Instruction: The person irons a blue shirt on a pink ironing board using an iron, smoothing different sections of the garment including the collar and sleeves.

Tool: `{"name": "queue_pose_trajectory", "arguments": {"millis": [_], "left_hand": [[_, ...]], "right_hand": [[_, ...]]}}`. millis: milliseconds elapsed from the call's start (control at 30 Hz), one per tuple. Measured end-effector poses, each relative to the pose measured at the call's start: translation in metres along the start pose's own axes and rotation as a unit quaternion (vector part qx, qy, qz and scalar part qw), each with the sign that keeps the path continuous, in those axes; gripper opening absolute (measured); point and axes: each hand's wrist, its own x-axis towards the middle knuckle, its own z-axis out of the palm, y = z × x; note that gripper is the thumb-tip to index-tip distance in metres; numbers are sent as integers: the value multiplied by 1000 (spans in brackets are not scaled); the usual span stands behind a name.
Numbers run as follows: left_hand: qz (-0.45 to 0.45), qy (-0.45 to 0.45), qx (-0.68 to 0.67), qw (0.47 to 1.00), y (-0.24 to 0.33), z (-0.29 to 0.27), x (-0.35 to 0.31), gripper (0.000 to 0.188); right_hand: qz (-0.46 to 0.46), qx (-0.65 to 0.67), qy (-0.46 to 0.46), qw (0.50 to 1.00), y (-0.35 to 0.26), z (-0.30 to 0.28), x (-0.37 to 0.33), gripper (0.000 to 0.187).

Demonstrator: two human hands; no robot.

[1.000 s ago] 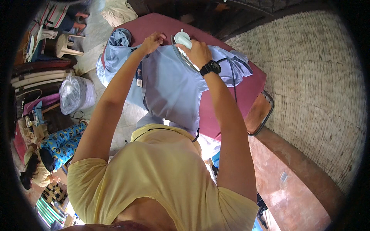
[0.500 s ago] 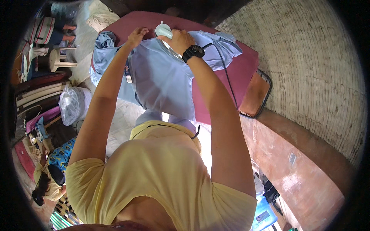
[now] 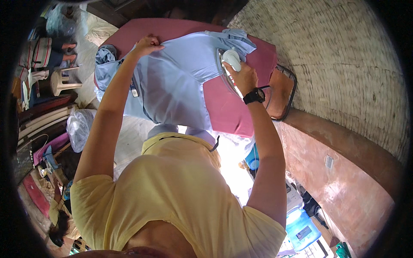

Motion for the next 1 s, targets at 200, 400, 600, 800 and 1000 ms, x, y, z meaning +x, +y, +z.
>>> {"name": "queue_pose_trajectory", "arguments": {"millis": [200,400,600,800,1000], "left_hand": [[-13,-6,-82,997,-13,4,8,43],[61,149,-101,982,-16,16,-6,31],[411,124,-95,898,115,118,-138,19],[392,35,55,918,165,158,-191,19],[410,36,-204,888,140,99,-171,12]], "right_hand": [[31,-31,-53,998,-21,-11,15,68],[-82,-30,-127,988,-44,-4,33,69],[-193,-37,-89,976,-36,27,46,71],[-111,2,-139,984,-65,34,59,70],[-145,21,-202,968,-58,22,26,68]]}}
